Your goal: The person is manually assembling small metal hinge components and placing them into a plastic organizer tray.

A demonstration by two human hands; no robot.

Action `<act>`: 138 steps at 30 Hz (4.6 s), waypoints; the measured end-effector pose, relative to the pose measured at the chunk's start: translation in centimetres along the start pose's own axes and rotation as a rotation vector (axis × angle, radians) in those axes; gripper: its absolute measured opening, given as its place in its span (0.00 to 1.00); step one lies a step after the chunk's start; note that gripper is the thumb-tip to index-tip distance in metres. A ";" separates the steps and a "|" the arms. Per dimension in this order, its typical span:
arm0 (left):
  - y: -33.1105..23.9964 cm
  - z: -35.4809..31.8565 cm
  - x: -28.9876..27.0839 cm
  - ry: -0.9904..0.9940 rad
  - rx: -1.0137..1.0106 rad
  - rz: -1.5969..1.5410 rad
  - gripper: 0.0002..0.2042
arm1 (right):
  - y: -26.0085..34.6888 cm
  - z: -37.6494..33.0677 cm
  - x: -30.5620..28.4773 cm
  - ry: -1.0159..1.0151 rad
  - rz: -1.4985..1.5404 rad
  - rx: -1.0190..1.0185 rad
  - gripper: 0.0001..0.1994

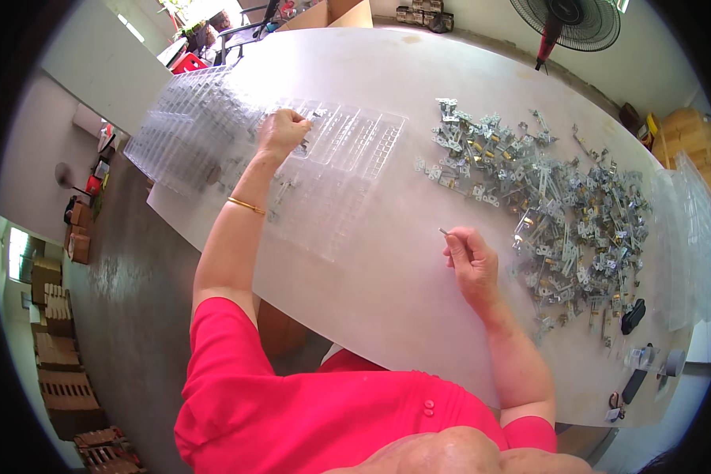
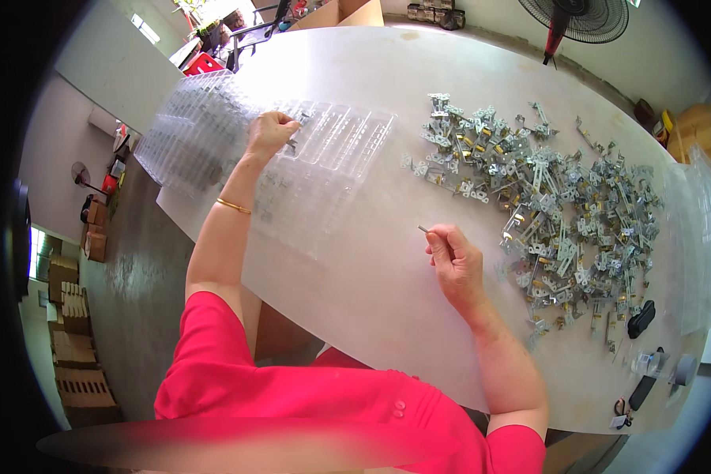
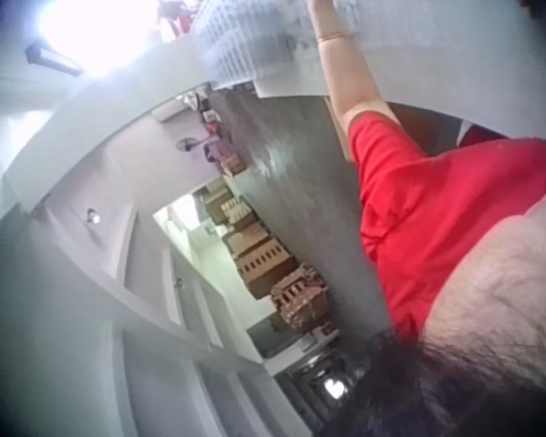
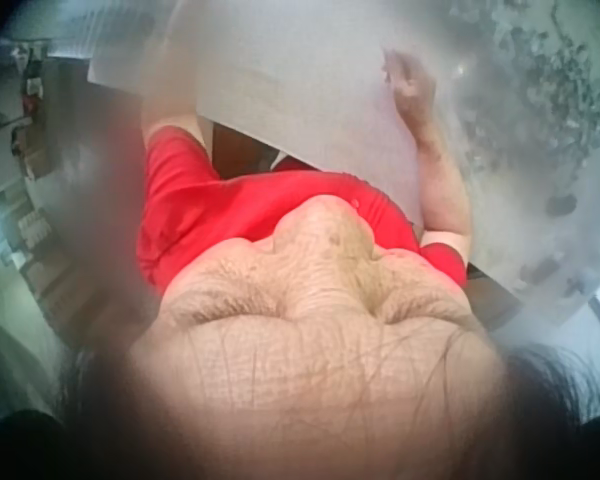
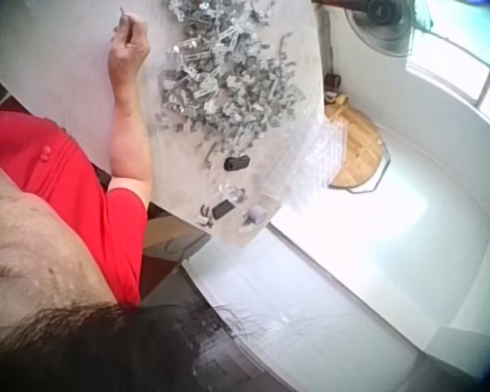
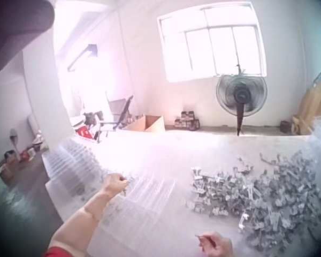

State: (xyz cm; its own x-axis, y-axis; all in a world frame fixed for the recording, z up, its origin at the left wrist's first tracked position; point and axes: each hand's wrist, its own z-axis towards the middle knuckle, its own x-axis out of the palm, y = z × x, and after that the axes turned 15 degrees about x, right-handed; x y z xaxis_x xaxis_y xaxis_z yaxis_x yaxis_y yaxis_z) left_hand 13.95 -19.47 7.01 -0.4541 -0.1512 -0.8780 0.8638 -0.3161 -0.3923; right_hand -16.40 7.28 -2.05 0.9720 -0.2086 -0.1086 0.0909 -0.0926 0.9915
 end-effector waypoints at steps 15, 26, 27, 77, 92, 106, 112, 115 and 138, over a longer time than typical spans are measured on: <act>0.6 3.3 3.3 0.221 0.009 0.264 0.12 | 0.1 0.1 0.0 0.018 -0.001 0.026 0.03; 1.1 3.6 4.8 0.248 0.069 0.299 0.13 | 0.4 -0.1 0.1 -0.010 -0.016 0.035 0.03; 1.0 3.7 4.8 0.263 0.063 0.300 0.13 | 0.3 -0.1 0.1 -0.008 -0.020 0.027 0.03; -16.9 -7.7 7.9 0.350 0.949 0.114 0.13 | -0.4 0.3 0.1 -0.005 0.090 -0.032 0.06; -17.8 -10.1 10.1 0.244 0.932 -0.034 0.05 | 0.0 0.6 -0.5 -0.108 0.284 0.026 0.05; -17.1 -14.1 9.4 0.405 0.148 -1.114 0.08 | 0.0 0.7 -0.8 -0.134 0.379 0.113 0.07; -15.8 -14.6 9.9 0.555 0.133 -1.309 0.22 | -0.4 0.8 -0.6 -0.106 0.439 0.083 0.06; -15.6 -14.9 10.0 0.586 0.107 -1.376 0.25 | -0.1 0.6 -0.7 -0.117 0.400 0.081 0.06; -16.7 -15.7 9.8 0.407 0.193 -1.082 0.14 | 0.5 0.4 -0.8 -0.142 0.289 0.142 0.05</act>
State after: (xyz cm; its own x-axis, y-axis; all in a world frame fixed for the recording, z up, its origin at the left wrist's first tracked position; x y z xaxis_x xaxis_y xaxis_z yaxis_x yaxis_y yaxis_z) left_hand -1.55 -0.97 0.63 -0.7983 0.5836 -0.1489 0.0068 -0.2384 -0.9711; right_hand -17.19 6.99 -1.51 0.9125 -0.3779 0.1565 -0.2242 -0.1421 0.9641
